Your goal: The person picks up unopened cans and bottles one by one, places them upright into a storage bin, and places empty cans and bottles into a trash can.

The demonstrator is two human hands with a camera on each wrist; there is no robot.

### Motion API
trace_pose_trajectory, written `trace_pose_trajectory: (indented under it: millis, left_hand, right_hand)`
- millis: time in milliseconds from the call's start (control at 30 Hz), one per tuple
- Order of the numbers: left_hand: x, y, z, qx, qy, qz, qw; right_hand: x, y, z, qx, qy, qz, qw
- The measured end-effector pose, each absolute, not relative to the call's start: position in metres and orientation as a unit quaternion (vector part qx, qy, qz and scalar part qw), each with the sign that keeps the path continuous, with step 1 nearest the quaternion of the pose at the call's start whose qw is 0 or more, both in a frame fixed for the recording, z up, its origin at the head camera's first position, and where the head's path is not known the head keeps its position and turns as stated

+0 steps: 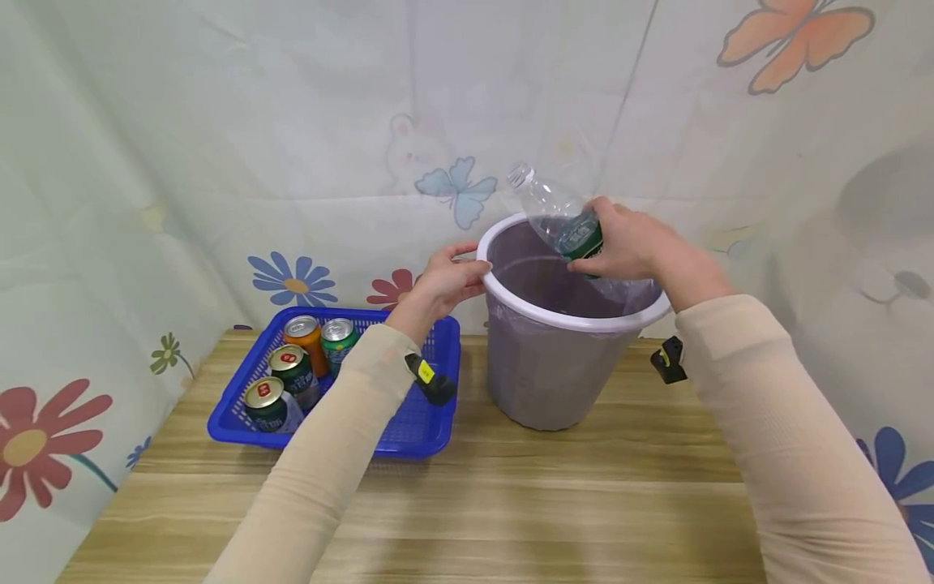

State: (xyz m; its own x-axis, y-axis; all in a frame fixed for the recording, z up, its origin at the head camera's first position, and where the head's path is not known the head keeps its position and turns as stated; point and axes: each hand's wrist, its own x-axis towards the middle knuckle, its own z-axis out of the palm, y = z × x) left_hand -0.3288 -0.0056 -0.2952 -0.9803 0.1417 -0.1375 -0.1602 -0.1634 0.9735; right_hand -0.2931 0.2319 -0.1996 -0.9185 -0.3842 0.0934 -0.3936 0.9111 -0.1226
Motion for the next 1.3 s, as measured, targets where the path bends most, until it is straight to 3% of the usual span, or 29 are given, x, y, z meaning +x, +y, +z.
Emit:
trace_pose_trajectory:
  millis: [967, 1300]
  left_hand:
    - [-0.329, -0.005, -0.295, -0.011, 0.641, 0.762, 0.095]
    - [-0.329, -0.004, -0.296, -0.014, 0.64, 0.764, 0.086]
  right_hand:
    - [-0.288, 0.235, -0.208, 0.189, -0.978, 0.085, 0.01]
    - [-0.281, 0.24, -0.212, 0.194, -0.976, 0.089, 0.05]
